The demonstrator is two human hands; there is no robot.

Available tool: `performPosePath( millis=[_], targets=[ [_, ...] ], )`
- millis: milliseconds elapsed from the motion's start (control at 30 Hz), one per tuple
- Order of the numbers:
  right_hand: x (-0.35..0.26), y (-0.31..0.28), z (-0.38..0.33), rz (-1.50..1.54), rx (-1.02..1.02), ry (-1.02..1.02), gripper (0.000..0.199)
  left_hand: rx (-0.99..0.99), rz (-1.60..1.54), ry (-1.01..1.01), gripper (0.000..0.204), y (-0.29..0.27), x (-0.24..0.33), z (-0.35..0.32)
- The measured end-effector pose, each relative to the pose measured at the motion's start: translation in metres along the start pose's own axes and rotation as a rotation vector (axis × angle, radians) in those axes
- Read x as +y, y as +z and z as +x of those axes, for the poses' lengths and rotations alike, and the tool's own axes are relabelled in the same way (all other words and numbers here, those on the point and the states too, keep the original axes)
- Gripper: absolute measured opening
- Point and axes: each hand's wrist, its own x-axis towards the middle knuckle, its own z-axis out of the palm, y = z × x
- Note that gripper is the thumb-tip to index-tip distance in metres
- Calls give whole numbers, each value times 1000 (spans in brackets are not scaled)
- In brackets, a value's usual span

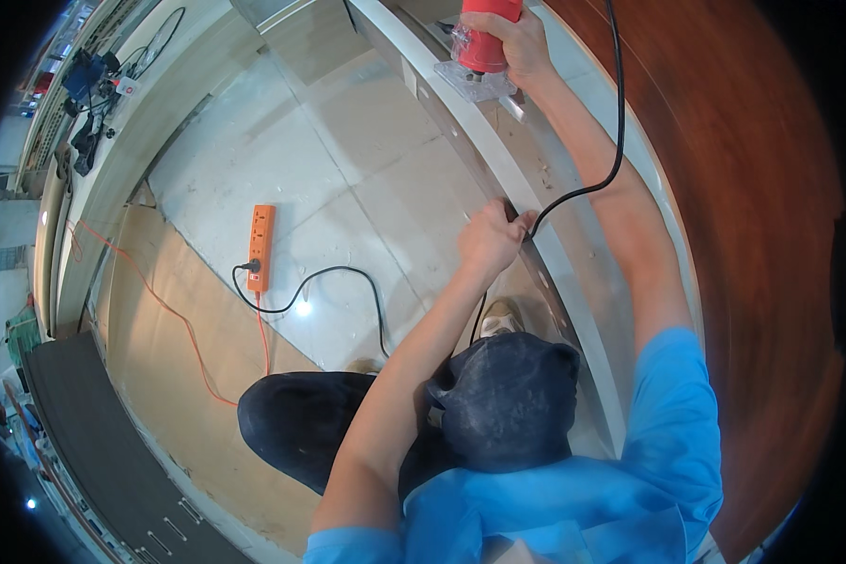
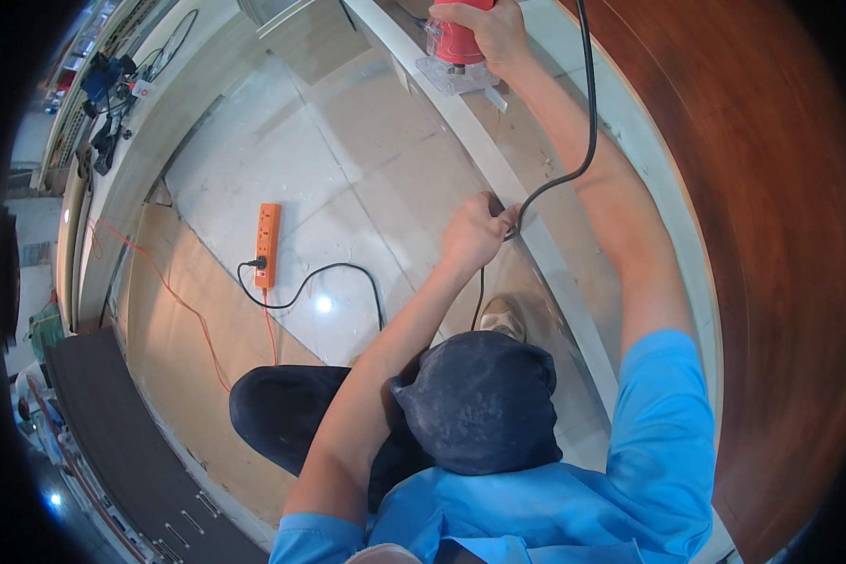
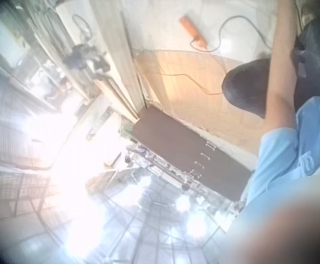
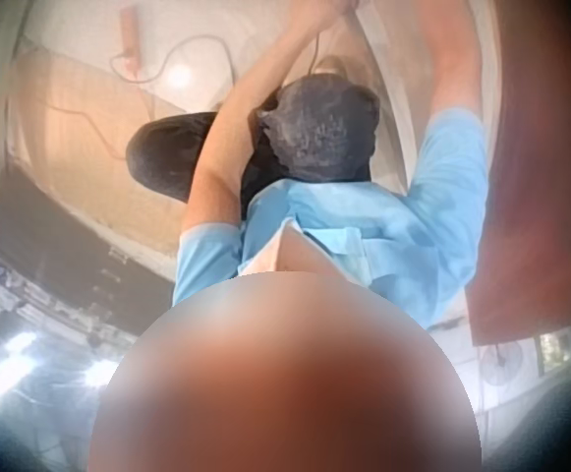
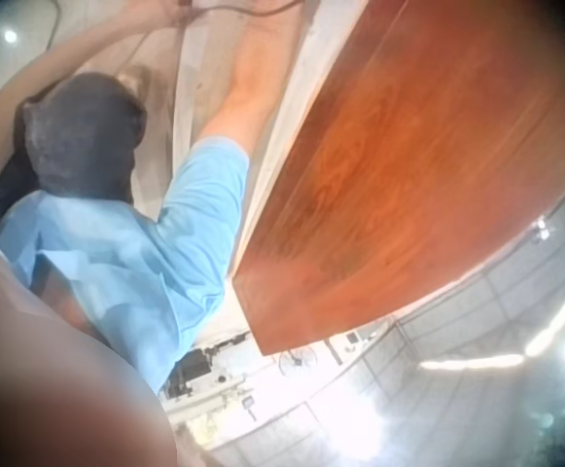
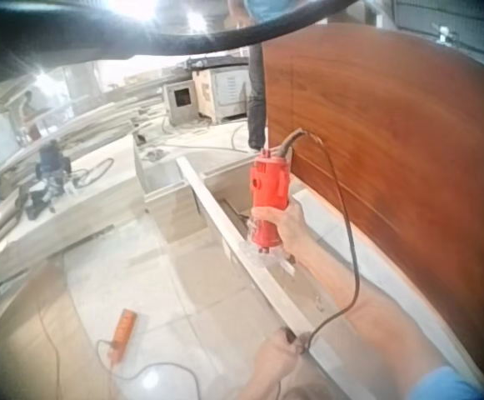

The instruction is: The person plugs in a red electric router and uses it to shape the edge of a white wooden frame. They kneel on the floor and guide the tool along the frame's edge, adjusting the cord as needed.

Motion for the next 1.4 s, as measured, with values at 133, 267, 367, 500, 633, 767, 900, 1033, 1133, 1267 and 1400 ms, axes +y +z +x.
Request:
performPosePath(
  millis=[133, 267, 367, 500, 633, 767, 900, 1033, 1133, 1267, 1400],
  targets=[
    [0, 0, -5, -25, -30, -13, 38, 44, -18, 14, 49, 2, 0, -2],
    [-1, 1, -13, -81, -50, -66, 41, 39, -18, 27, 51, 4, -2, 0],
    [-1, 1, -21, -152, -67, -146, 43, 29, -40, 25, 52, 4, -4, 2],
    [3, -3, -28, -257, -100, -257, 46, 47, -67, 55, 54, 5, -5, 3],
    [13, -4, -29, -369, -49, -323, 51, -6, -42, 10, 49, 3, -4, 4],
    [21, -6, -31, -365, -68, -329, 48, -1, -60, 6, 50, 3, -4, 4],
    [24, -7, -30, -422, -81, -367, 42, 11, -93, -5, 56, 6, -7, 4],
    [24, -6, -28, -378, -103, -387, 41, 16, -114, 12, 55, 7, -9, 5],
    [26, -5, -29, -358, -82, -384, 41, 32, -116, 21, 55, 7, -8, 4],
    [27, -5, -33, -299, -86, -331, 42, 22, -112, 7, 56, 6, -7, 2],
    [31, -8, -31, -365, -70, -388, 45, 36, -88, 17, 56, 6, -6, 3]
  ],
)
